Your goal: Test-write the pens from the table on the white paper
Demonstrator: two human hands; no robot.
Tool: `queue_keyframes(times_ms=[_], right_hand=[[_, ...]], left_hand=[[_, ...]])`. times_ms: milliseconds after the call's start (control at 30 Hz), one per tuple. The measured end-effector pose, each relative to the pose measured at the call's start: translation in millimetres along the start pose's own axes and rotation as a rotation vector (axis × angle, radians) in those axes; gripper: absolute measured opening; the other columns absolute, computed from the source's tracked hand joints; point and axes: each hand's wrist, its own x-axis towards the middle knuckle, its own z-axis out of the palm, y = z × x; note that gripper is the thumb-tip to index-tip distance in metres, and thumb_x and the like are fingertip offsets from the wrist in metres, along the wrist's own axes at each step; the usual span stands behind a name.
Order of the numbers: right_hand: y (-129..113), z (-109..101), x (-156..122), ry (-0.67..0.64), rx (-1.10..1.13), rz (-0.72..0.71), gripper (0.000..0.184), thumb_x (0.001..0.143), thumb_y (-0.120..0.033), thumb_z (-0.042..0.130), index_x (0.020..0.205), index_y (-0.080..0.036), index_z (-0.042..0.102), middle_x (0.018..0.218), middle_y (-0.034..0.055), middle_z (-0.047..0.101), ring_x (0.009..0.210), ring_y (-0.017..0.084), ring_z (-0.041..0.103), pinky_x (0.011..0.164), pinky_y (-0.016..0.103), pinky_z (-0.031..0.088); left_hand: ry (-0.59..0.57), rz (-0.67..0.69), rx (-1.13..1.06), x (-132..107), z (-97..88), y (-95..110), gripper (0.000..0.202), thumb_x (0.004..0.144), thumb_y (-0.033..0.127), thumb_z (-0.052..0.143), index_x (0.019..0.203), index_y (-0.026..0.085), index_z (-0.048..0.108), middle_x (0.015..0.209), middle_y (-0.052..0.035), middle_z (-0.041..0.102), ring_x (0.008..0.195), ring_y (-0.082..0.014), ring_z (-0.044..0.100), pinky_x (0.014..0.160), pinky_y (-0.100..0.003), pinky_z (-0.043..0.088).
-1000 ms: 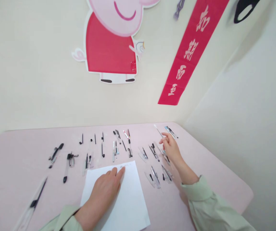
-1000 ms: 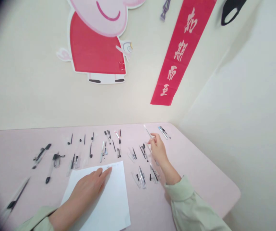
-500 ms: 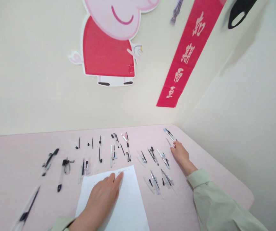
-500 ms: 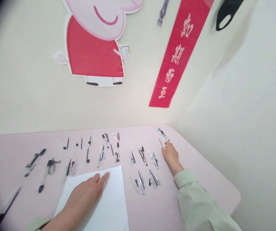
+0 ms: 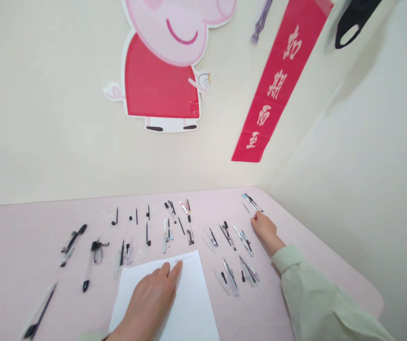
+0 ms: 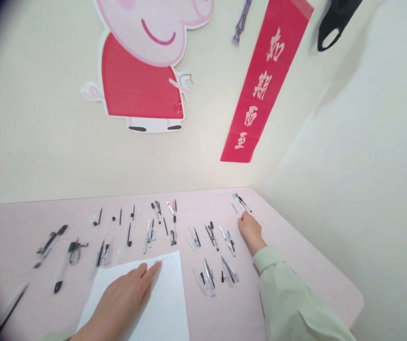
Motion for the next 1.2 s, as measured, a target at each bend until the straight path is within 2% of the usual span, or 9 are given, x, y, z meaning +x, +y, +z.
queue_keyframes(times_ms=[233, 400, 667, 867, 1000, 1200], right_hand=[[-6, 5, 24, 0.014, 0.005, 0.074, 0.026, 0.092, -0.029, 0.043, 0.107, -0.014, 0.058, 0.099, 0.0151, 0.068, 0.093, 0.027, 0.065, 0.07, 0.033, 0.045], [-5, 6, 33, 0.023, 0.036, 0.134, 0.028, 0.092, -0.03, 0.044, 0.108, -0.013, 0.059, 0.099, 0.016, 0.068, 0.093, 0.026, 0.066, 0.072, 0.033, 0.047], [-5, 6, 31, 0.03, 0.068, 0.161, 0.031, 0.093, -0.032, 0.043, 0.109, -0.012, 0.06, 0.101, 0.0179, 0.068, 0.094, 0.026, 0.066, 0.072, 0.033, 0.048], [-13, -10, 22, 0.006, 0.085, 0.103, 0.029, 0.091, -0.031, 0.045, 0.103, -0.012, 0.063, 0.098, 0.0176, 0.068, 0.091, 0.026, 0.066, 0.069, 0.031, 0.045], [-47, -21, 12, -0.027, 0.129, -0.042, 0.021, 0.089, -0.031, 0.05, 0.092, -0.016, 0.064, 0.09, 0.0107, 0.069, 0.085, 0.021, 0.064, 0.065, 0.027, 0.04], [-135, -16, -15, -0.142, 0.26, -0.377, 0.007, 0.083, -0.025, 0.059, 0.081, -0.02, 0.063, 0.082, 0.0009, 0.069, 0.076, 0.014, 0.06, 0.062, 0.021, 0.035]], left_hand=[[-0.013, -0.002, -0.005, 1, -0.5, 0, 0.058, 0.087, 0.005, 0.027, 0.139, 0.023, 0.046, 0.109, -0.0129, 0.064, 0.09, -0.0277, 0.065, 0.076, -0.041, 0.048], [0.003, -0.009, -0.003, 0, 0.9, 0, 0.058, 0.086, 0.004, 0.027, 0.139, 0.023, 0.046, 0.11, -0.0128, 0.064, 0.089, -0.0266, 0.065, 0.076, -0.04, 0.049], [0.005, 0.007, 0.005, 1, 0.0, 0, 0.056, 0.088, 0.006, 0.028, 0.138, 0.023, 0.047, 0.106, -0.0122, 0.064, 0.087, -0.0263, 0.065, 0.074, -0.038, 0.049], [-0.018, -0.012, -0.006, -2, -8.0, 3, 0.055, 0.088, 0.007, 0.029, 0.138, 0.023, 0.046, 0.107, -0.0119, 0.063, 0.091, -0.026, 0.064, 0.075, -0.036, 0.047], [-0.031, -0.008, -0.016, -4, -12.3, 4, 0.055, 0.088, 0.006, 0.029, 0.137, 0.021, 0.047, 0.105, -0.0122, 0.063, 0.091, -0.0266, 0.064, 0.074, -0.036, 0.047], [-0.027, -0.002, -0.02, -4, -12.0, 4, 0.056, 0.086, 0.006, 0.03, 0.137, 0.02, 0.046, 0.107, -0.0129, 0.063, 0.091, -0.0268, 0.063, 0.074, -0.036, 0.047]])
